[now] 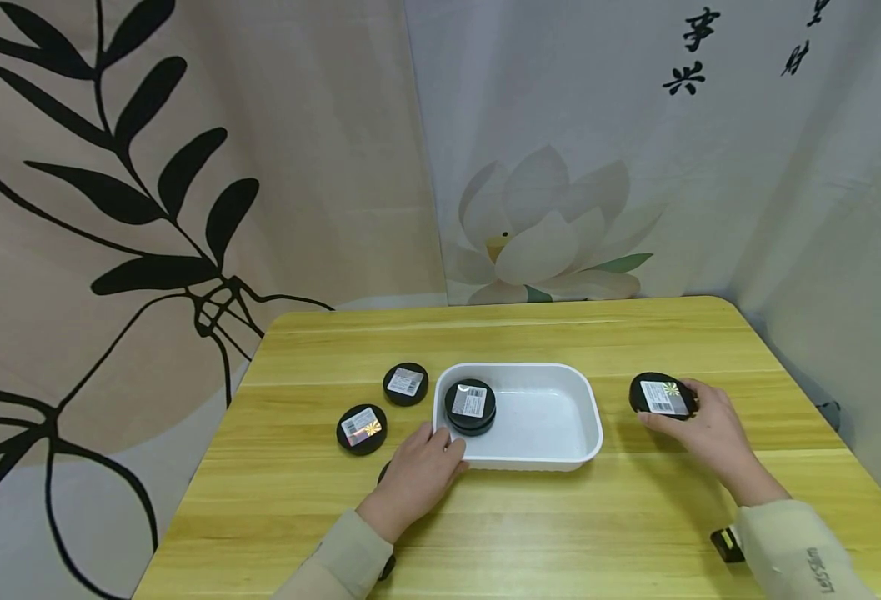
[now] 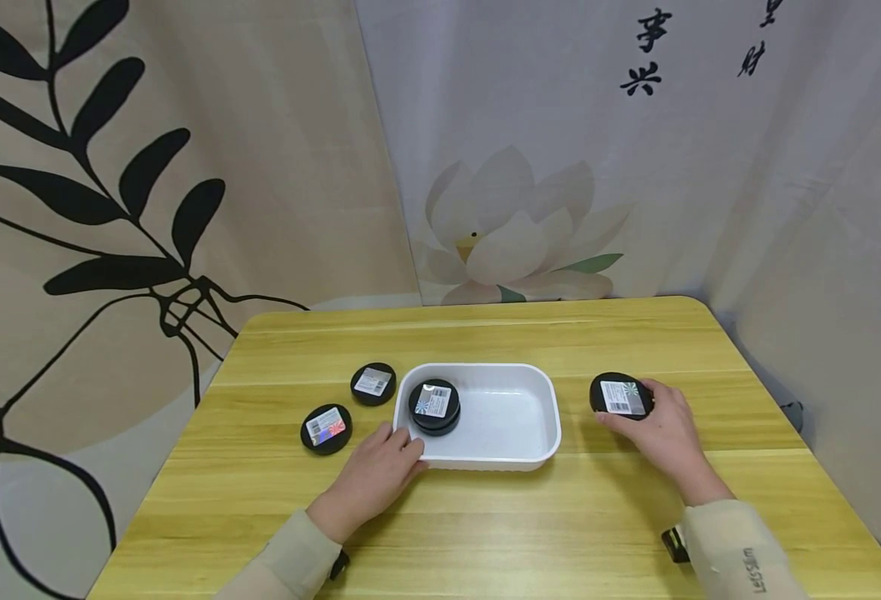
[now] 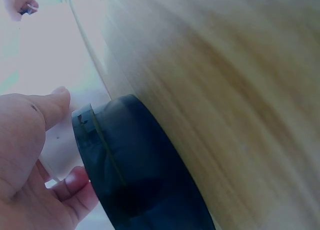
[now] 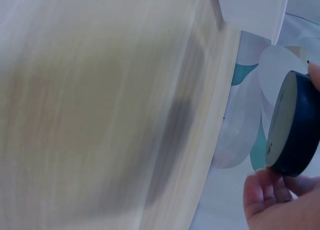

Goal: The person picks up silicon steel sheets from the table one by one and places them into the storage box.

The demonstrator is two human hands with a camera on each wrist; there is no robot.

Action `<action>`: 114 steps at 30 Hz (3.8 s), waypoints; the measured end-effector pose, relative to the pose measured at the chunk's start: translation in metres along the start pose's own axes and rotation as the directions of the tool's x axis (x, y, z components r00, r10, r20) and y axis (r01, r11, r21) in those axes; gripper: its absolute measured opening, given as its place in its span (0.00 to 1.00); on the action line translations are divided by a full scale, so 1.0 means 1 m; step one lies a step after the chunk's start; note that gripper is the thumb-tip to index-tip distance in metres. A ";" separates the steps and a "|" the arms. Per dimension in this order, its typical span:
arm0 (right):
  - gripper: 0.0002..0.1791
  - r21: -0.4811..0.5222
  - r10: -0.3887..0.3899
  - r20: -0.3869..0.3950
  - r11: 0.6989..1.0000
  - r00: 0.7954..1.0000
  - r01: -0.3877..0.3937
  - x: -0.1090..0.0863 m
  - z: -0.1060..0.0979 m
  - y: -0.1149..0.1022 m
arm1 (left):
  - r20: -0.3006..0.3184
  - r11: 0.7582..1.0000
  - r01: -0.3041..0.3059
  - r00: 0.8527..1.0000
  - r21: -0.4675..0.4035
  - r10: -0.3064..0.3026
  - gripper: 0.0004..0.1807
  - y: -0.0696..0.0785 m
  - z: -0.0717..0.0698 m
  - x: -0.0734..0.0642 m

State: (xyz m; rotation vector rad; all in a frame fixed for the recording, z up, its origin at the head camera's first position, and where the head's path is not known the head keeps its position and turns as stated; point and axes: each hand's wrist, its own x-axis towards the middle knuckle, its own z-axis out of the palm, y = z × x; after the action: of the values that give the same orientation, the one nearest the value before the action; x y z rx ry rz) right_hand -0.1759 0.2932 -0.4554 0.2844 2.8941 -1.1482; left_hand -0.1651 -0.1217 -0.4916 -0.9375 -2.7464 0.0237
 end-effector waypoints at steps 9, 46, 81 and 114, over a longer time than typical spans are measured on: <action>0.63 -0.004 -0.026 0.006 1.000 1.000 0.026 0.004 0.004 -0.011 | 0.010 1.000 0.006 1.000 -0.001 -0.006 0.14 0.000 0.000 0.001; 0.60 -0.057 -0.159 0.075 0.985 0.985 0.163 0.016 0.021 -0.063 | 0.018 1.000 0.003 1.000 0.009 -0.003 0.14 0.000 -0.001 0.001; 0.61 -0.059 -0.235 0.134 0.968 0.963 0.244 0.030 0.036 -0.098 | -0.014 1.000 -0.017 1.000 0.013 0.017 0.14 -0.001 0.005 0.000; 0.57 -0.046 -0.281 0.188 0.955 0.941 0.294 0.049 0.060 -0.125 | -0.024 1.000 -0.025 0.999 0.014 0.025 0.14 -0.002 0.001 -0.001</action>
State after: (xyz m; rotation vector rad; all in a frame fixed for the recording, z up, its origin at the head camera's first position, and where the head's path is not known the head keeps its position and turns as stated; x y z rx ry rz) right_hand -0.2492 0.1713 -0.4185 -0.2417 2.8709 -1.0314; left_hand -0.1662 -0.1241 -0.4926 -0.9621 -2.7095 0.0350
